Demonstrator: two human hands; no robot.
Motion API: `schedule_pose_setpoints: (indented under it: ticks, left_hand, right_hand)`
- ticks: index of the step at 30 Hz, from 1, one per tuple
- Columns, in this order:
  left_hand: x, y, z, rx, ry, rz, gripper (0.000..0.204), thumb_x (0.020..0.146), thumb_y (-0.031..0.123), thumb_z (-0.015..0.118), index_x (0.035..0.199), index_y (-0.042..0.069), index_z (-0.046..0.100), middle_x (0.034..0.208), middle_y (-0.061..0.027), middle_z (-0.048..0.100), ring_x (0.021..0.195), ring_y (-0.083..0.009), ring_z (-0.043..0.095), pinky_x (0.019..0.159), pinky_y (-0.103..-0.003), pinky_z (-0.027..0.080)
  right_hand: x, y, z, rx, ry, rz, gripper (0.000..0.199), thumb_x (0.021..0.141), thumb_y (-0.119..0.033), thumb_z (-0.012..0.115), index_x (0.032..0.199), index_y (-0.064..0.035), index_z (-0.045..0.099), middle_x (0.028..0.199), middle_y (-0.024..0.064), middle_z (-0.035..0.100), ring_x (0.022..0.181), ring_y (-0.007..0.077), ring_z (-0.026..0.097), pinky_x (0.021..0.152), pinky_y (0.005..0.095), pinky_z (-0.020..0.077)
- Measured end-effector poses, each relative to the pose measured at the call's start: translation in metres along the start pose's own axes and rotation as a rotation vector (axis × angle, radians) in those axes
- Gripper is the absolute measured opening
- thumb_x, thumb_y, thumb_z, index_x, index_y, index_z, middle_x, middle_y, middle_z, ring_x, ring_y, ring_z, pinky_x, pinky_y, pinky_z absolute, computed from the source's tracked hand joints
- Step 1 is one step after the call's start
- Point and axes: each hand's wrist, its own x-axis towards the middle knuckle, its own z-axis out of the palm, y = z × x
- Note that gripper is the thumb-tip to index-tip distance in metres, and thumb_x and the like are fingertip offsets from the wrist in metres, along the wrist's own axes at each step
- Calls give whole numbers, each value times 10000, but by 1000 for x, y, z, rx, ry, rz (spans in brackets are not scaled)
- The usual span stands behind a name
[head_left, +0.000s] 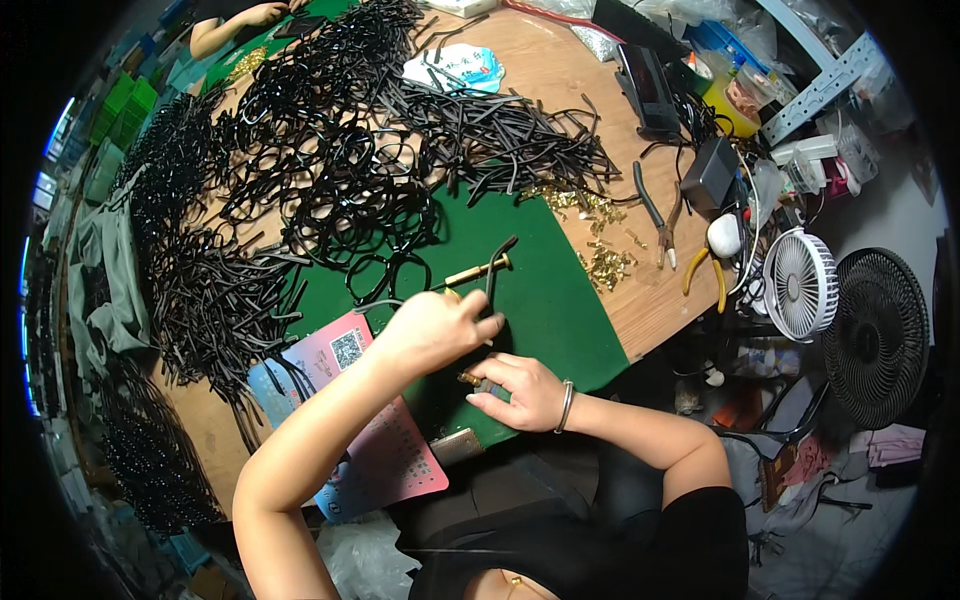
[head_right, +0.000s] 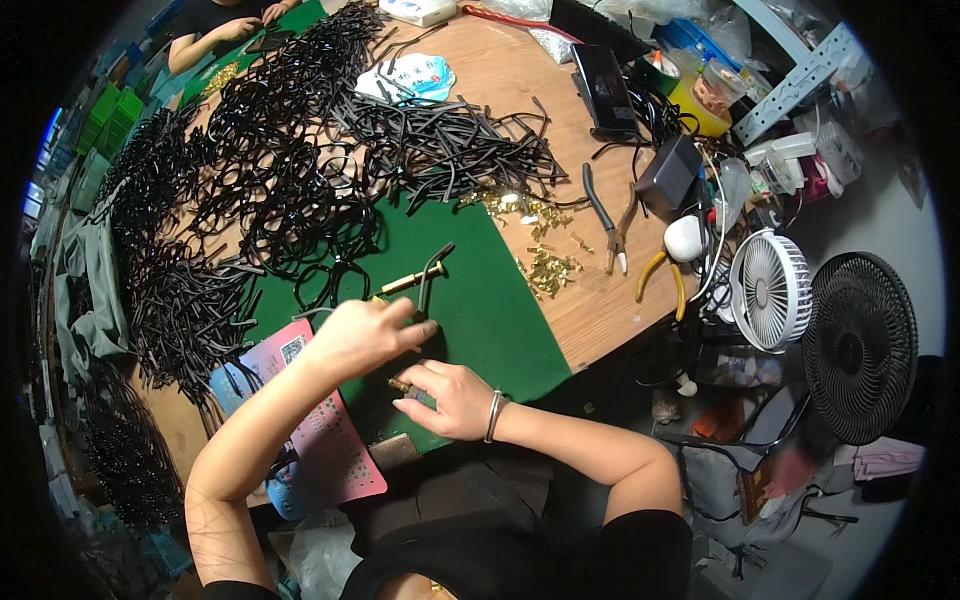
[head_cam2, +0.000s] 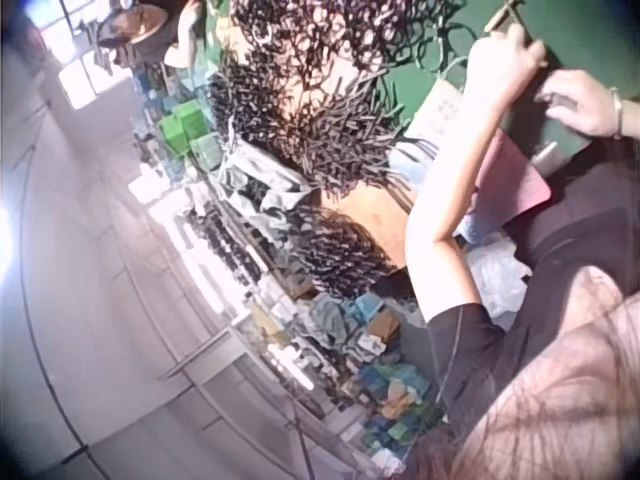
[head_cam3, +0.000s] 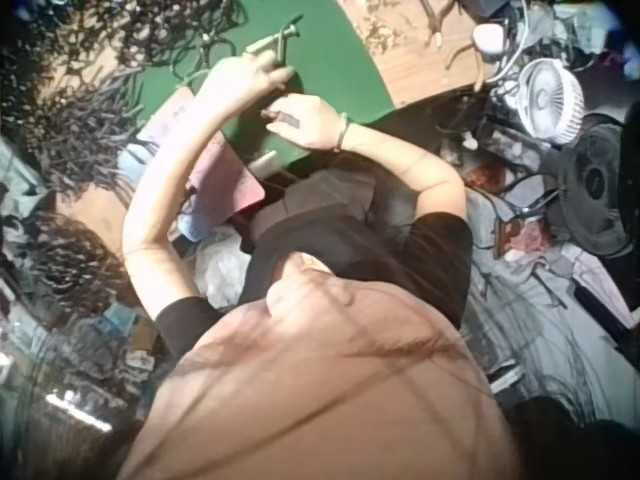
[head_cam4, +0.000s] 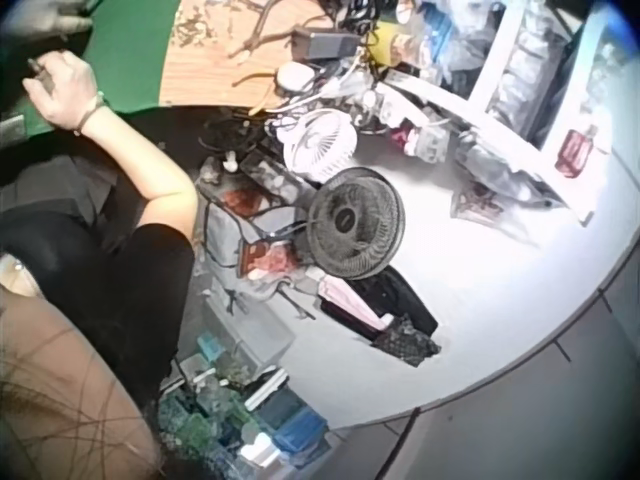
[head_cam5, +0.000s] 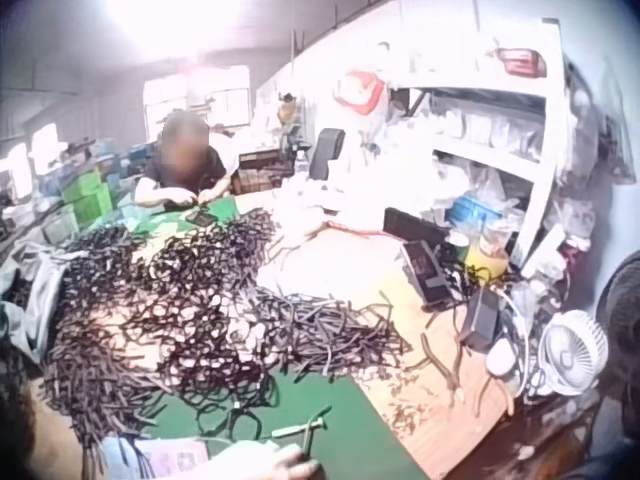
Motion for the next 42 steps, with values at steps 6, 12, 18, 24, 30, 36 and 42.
schedule_pose_setpoints:
  ticks: [6, 12, 18, 24, 30, 36, 42]
  left_hand:
    - [5, -5, 9, 53, 156, 193, 91, 694, 172, 585, 743, 101, 558, 762, -28, 486, 584, -150, 565, 476, -287, 491]
    - [-19, -1, -47, -586, 711, -203, 208, 710, -19, 645, 877, 95, 598, 880, -35, 581, 623, -127, 560, 482, -245, 477]
    - [-59, 62, -76, -1252, 412, -535, 119, 846, 70, 605, 912, 12, 525, 749, -20, 592, 639, -57, 536, 565, -201, 440]
    - [-109, 112, -58, -1532, 517, -894, 242, 911, 50, 488, 1148, 4, 485, 735, -17, 534, 641, -58, 506, 583, -192, 416]
    - [-109, 120, -34, -1498, 549, -888, 374, 950, 94, 410, 1303, -30, 397, 729, -43, 571, 621, -71, 522, 591, -199, 445]
    - [-104, 125, -25, -1581, 453, -911, 309, 938, 84, 405, 1220, -32, 456, 647, -33, 537, 518, -73, 492, 501, -182, 403]
    - [-112, 129, -13, -1879, 635, -1108, 292, 942, 105, 439, 1206, -13, 477, 677, -27, 553, 485, -34, 436, 450, -168, 370]
  right_hand:
    - [-6, -7, -2, 34, 15, -27, 238, 821, -192, 608, 972, -12, 572, 823, 138, 570, 718, 287, 584, 624, 344, 478]
    - [-30, -17, -68, 23, 47, 280, 167, 814, -157, 574, 903, -16, 584, 861, 132, 595, 787, 265, 597, 690, 321, 484]
    - [21, 39, -138, -717, 293, 358, 201, 791, -201, 560, 871, -22, 606, 769, 182, 624, 733, 350, 607, 693, 402, 486]
    - [41, 52, -132, -654, 256, 464, 252, 793, -224, 570, 875, 12, 605, 767, 180, 637, 697, 307, 623, 642, 372, 476]
    - [40, 46, -134, -741, 124, 424, 214, 777, -204, 569, 845, -1, 588, 790, 202, 622, 741, 356, 607, 681, 435, 479]
    - [45, 53, -140, -811, 92, 418, 204, 793, -189, 526, 808, 13, 559, 757, 213, 610, 759, 365, 604, 706, 448, 474]
    - [55, -23, -120, -543, 136, 448, 180, 798, -186, 579, 845, -12, 585, 703, 133, 618, 625, 206, 608, 593, 326, 481]
